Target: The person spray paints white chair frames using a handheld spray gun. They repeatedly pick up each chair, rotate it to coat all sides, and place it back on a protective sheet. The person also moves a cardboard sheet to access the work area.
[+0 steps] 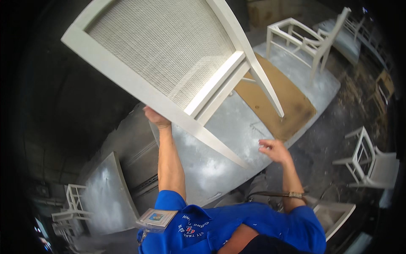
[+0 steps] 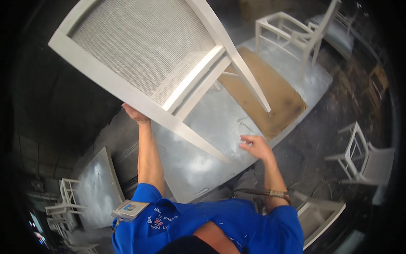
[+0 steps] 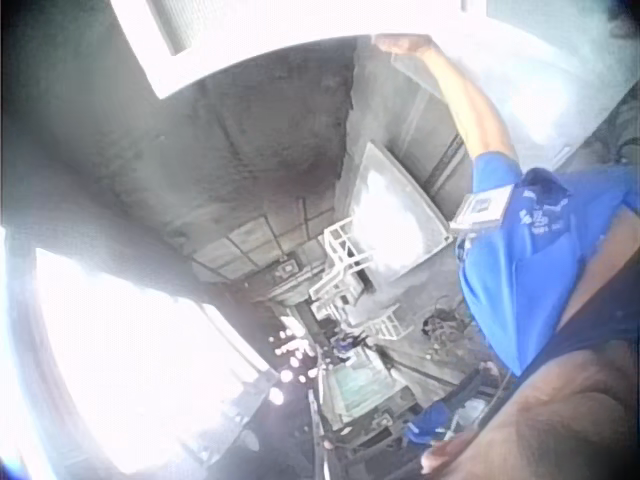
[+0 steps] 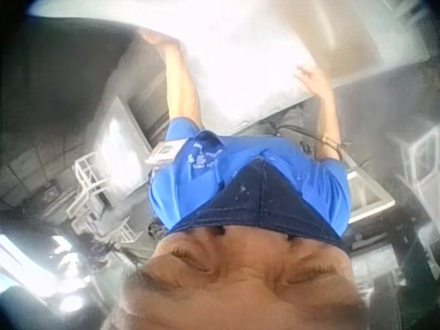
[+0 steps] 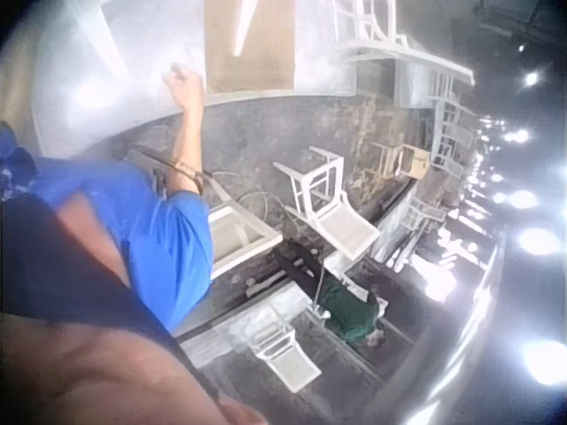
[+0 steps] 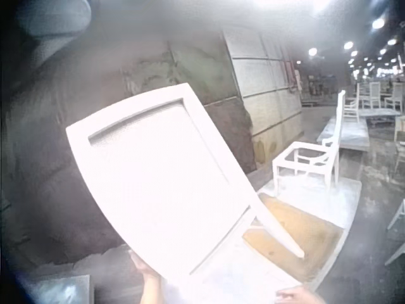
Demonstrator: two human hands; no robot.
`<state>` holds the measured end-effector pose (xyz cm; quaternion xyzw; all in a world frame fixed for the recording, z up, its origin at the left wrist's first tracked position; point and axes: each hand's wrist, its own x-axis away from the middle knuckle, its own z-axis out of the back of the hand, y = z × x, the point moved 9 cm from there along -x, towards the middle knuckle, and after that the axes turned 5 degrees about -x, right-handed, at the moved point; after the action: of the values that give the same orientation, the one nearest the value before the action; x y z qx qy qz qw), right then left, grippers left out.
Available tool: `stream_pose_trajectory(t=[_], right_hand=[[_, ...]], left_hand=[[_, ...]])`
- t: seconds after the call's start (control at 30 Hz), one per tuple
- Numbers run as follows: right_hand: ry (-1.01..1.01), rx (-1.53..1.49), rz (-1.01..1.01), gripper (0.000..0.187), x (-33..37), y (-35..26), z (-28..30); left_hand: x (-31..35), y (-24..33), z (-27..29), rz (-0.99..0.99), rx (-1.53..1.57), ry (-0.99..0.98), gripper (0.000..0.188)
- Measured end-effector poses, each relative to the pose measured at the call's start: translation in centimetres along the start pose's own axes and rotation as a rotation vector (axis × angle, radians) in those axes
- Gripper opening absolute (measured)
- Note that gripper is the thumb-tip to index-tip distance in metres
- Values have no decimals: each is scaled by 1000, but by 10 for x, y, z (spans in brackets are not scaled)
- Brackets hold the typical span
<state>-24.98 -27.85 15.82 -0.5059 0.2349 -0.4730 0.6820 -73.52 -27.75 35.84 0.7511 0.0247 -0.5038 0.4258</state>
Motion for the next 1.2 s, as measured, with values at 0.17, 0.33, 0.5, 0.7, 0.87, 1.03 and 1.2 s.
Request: stream_pose_trajectory(t=[0.17, 0.33, 0.5, 0.7, 0.87, 1.03, 1.2], right_hand=[[149, -74, -74, 90, 53, -38, 62], [327, 8, 1, 132, 9, -68, 79], [172, 39, 215, 141, -46, -69, 50], [-112, -133, 272, 124, -52, -59, 20], [-38, -54, 287, 91, -36, -31, 86], [203, -186, 176, 70, 33, 39, 187], [201, -155, 57, 60, 80, 78, 217]], left_hand=[[35, -85, 74, 222, 238, 29, 68], [107, -126, 140, 388, -33, 134, 62], [192, -132, 181, 586, -72, 216, 57], [254, -127, 219, 864, -304, 359, 51], [390, -98, 222, 1249, -525, 616, 46], [635, -99, 45, 1923, -586, 111, 37], [714, -165, -250, 1397, -550, -1094, 30]])
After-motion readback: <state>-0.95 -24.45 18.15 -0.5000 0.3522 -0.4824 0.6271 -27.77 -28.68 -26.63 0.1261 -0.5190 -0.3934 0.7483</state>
